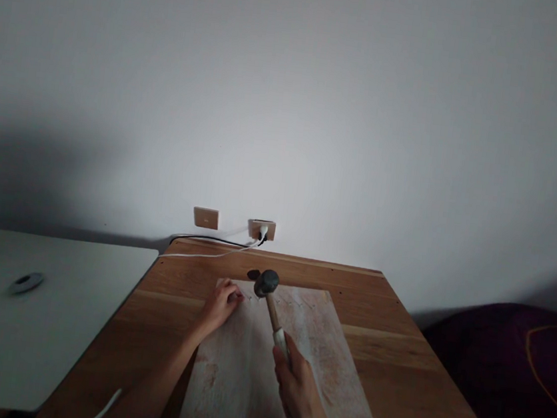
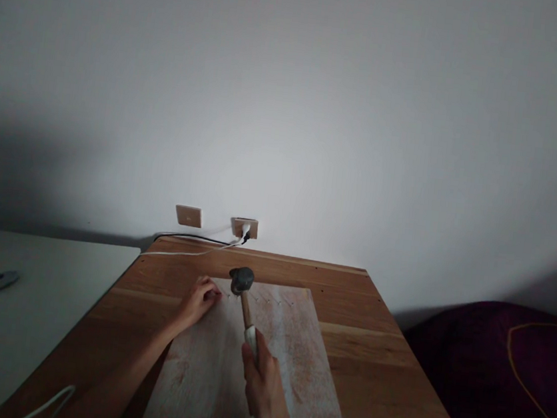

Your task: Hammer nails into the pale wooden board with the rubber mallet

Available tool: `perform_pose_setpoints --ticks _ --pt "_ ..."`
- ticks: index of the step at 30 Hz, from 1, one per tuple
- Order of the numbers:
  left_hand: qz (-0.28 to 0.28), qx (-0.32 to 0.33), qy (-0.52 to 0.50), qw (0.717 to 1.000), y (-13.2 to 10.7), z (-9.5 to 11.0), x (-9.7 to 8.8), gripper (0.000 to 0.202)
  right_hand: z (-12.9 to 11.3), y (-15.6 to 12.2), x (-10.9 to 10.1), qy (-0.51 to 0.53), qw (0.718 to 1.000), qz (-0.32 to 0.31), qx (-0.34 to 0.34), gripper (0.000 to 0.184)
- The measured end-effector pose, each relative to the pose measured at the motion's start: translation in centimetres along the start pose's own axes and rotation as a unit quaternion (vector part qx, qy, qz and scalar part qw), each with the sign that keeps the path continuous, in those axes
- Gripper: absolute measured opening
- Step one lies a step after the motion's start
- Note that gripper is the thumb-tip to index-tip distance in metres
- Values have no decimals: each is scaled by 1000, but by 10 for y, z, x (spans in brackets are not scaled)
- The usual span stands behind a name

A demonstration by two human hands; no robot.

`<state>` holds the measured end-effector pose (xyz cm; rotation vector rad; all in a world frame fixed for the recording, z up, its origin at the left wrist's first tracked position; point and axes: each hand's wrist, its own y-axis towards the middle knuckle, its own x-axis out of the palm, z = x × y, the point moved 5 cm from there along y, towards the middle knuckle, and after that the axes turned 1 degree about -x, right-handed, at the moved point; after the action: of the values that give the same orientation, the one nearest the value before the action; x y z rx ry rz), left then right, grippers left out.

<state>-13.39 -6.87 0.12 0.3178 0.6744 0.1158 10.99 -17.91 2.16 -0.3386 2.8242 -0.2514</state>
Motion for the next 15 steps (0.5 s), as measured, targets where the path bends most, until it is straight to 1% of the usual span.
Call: perform_pose_setpoints --ticks 3,5,6,9,10,12,15 --pt "-25 4 -22 999 1 -1 3 14 5 -2 -2 -5 1000 -2 17 78" --pt "-26 5 -34 999 0 -2 3 13 0 -2 -2 -18 1000 0 -5 75" --pt "-17 3 -37 999 0 -3 3 19 -5 -2 -1 -26 999 3 -27 71" --pt "24 -21 -37 999 -1 -7 2 64 -24 0 5 -56 995 13 -87 63" --pt "31 -32 -36 998 -1 -8 2 74 -29 2 8 -65 993 14 -99 62" --pt "42 -48 -40 997 -2 -10 3 80 -34 7 13 -79 992 9 -99 63" --pt "46 -52 -54 996 -3 -10 4 83 -32 12 17 -69 995 -9 -72 66"
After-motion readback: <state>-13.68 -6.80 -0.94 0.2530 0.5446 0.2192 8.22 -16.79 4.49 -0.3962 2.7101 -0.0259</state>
